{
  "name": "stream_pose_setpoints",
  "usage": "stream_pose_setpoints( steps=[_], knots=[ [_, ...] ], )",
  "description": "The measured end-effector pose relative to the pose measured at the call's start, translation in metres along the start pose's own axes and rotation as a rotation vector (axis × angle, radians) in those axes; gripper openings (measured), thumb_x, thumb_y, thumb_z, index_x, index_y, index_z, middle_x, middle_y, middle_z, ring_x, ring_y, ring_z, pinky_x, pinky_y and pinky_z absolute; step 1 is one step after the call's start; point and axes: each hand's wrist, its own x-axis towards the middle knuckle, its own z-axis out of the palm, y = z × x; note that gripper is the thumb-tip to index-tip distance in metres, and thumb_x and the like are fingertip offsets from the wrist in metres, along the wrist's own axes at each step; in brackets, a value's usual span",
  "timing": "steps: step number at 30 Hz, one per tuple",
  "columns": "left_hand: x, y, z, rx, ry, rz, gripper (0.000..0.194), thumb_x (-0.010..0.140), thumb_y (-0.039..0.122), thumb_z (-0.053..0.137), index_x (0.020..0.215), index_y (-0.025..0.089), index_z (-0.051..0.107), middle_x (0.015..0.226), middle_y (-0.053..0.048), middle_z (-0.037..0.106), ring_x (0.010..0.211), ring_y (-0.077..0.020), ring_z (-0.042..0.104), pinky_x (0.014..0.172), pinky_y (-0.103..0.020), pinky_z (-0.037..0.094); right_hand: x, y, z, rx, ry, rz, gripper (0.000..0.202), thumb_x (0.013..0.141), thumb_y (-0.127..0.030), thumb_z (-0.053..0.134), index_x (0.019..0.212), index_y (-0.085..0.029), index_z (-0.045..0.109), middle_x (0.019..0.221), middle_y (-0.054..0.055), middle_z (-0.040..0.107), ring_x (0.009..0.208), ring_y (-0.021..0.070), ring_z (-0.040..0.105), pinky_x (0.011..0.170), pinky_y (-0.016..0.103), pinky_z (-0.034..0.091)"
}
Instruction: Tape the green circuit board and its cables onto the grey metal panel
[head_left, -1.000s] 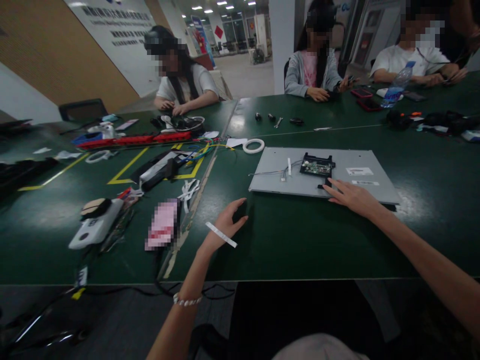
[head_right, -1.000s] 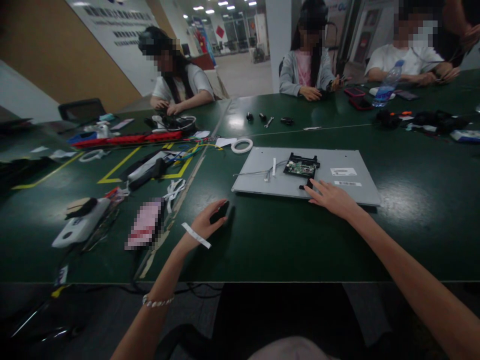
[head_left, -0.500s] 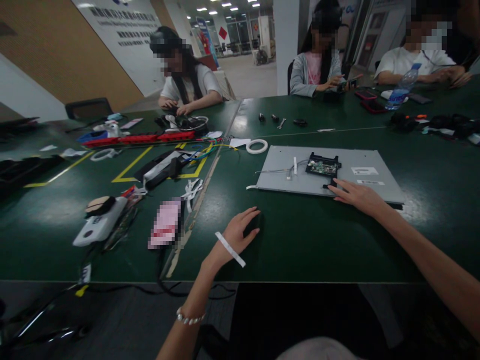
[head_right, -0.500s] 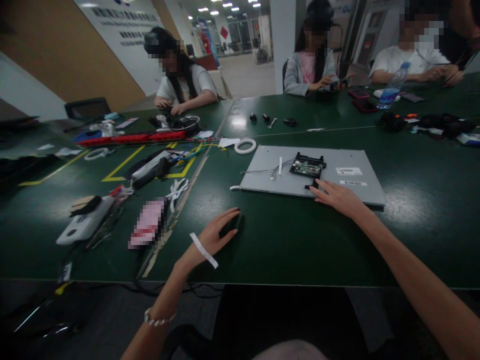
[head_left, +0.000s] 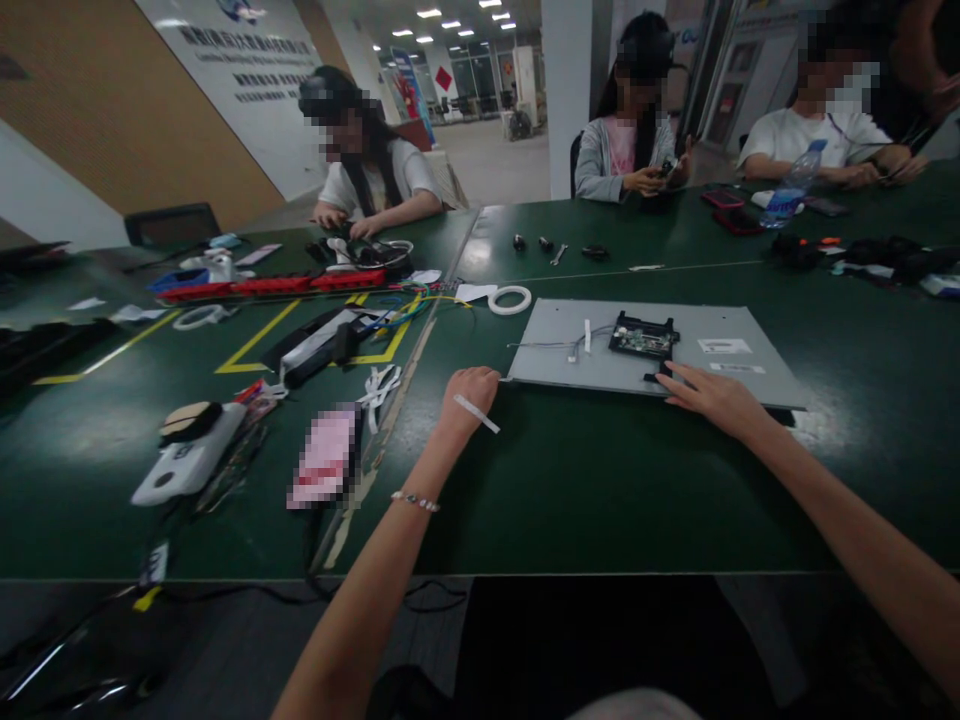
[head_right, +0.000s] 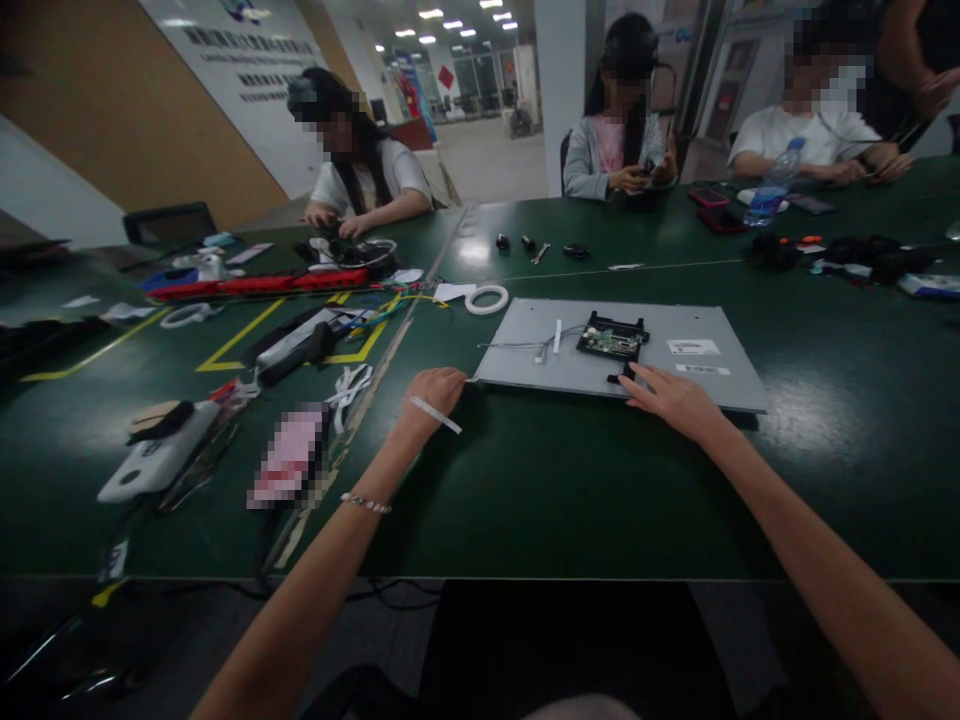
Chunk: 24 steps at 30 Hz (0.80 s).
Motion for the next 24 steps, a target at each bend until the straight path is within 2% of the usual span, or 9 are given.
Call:
stream_pose_setpoints(
  steps=[4, 9, 12, 15, 18, 20, 22, 24],
  knots=[
    [-0.007, -0.008, 0.003, -0.074, 0.020, -0.001, 0.022, 0.085, 0.021, 0.047, 0.085, 0.017, 0.069, 0.092, -0.013, 0.070, 0.090, -0.0241, 0.065, 0.083, -0.035, 0.048, 0.001, -0.002, -0.004, 0.041, -0.010, 0.012, 0.044, 0.097, -0.036, 0.039, 0.137, -0.019, 0.046, 0.141, 0.016, 0.040, 0.118, 0.0335, 0.051, 0.084, 0.050, 0.053],
    [-0.040, -0.024, -0.002, -0.190, 0.034, 0.016, 0.028, 0.087, 0.029, 0.046, 0.095, 0.023, 0.071, 0.099, -0.009, 0.071, 0.088, -0.0248, 0.066, 0.081, -0.036, 0.049, -0.001, -0.003, -0.002, 0.108, -0.014, 0.018, 0.043, 0.096, -0.035, 0.041, 0.137, -0.021, 0.047, 0.142, 0.016, 0.039, 0.120, 0.0351, 0.049, 0.085, 0.053, 0.052],
    [-0.061, -0.033, -0.011, -0.391, 0.068, -0.059, 0.026, 0.085, 0.036, 0.051, 0.094, 0.024, 0.072, 0.097, -0.007, 0.072, 0.087, -0.0237, 0.067, 0.081, -0.035, 0.050, -0.005, -0.004, -0.003, 0.136, -0.014, 0.010, 0.042, 0.096, -0.034, 0.042, 0.135, -0.023, 0.048, 0.141, 0.014, 0.040, 0.120, 0.0347, 0.050, 0.084, 0.053, 0.052],
    [-0.069, -0.032, -0.019, -0.700, 0.070, -0.161, 0.029, 0.081, 0.044, 0.057, 0.092, 0.021, 0.072, 0.090, -0.006, 0.073, 0.083, -0.0226, 0.068, 0.078, -0.035, 0.052, -0.014, -0.006, -0.007, 0.124, -0.027, -0.023, 0.042, 0.094, -0.029, 0.044, 0.136, -0.024, 0.047, 0.142, 0.013, 0.040, 0.119, 0.0336, 0.051, 0.080, 0.050, 0.054],
    [-0.060, -0.018, -0.019, -0.995, 0.094, -0.254, 0.034, 0.078, 0.047, 0.061, 0.093, 0.018, 0.072, 0.093, -0.009, 0.073, 0.088, -0.0231, 0.067, 0.078, -0.034, 0.052, -0.028, -0.010, -0.011, 0.079, -0.063, -0.042, 0.050, 0.091, -0.011, 0.037, 0.138, -0.026, 0.044, 0.142, 0.009, 0.041, 0.112, 0.0279, 0.057, 0.075, 0.042, 0.057],
    [-0.045, -0.002, -0.015, -1.168, 0.148, -0.316, 0.035, 0.075, 0.046, 0.064, 0.094, 0.017, 0.070, 0.102, -0.010, 0.071, 0.097, -0.0234, 0.064, 0.081, -0.034, 0.051, -0.037, -0.012, -0.014, 0.066, -0.077, -0.005, 0.054, 0.089, -0.008, 0.033, 0.139, -0.026, 0.043, 0.141, 0.006, 0.043, 0.107, 0.0248, 0.059, 0.074, 0.038, 0.057],
    [-0.026, 0.015, -0.006, -1.306, 0.198, -0.371, 0.034, 0.072, 0.043, 0.067, 0.095, 0.017, 0.068, 0.107, -0.010, 0.068, 0.099, -0.0229, 0.062, 0.081, -0.033, 0.049, -0.043, -0.011, -0.017, 0.079, -0.067, 0.084, 0.048, 0.092, -0.017, 0.034, 0.138, -0.026, 0.045, 0.140, 0.005, 0.044, 0.107, 0.0248, 0.059, 0.077, 0.039, 0.056],
    [-0.005, 0.028, 0.005, -1.335, 0.209, -0.386, 0.033, 0.069, 0.038, 0.068, 0.096, 0.018, 0.066, 0.105, -0.007, 0.067, 0.098, -0.0206, 0.061, 0.080, -0.030, 0.047, -0.049, -0.002, -0.017, 0.106, -0.032, 0.218, 0.044, 0.094, -0.030, 0.036, 0.137, -0.023, 0.046, 0.139, 0.006, 0.045, 0.113, 0.0258, 0.056, 0.085, 0.041, 0.053]
  ],
)
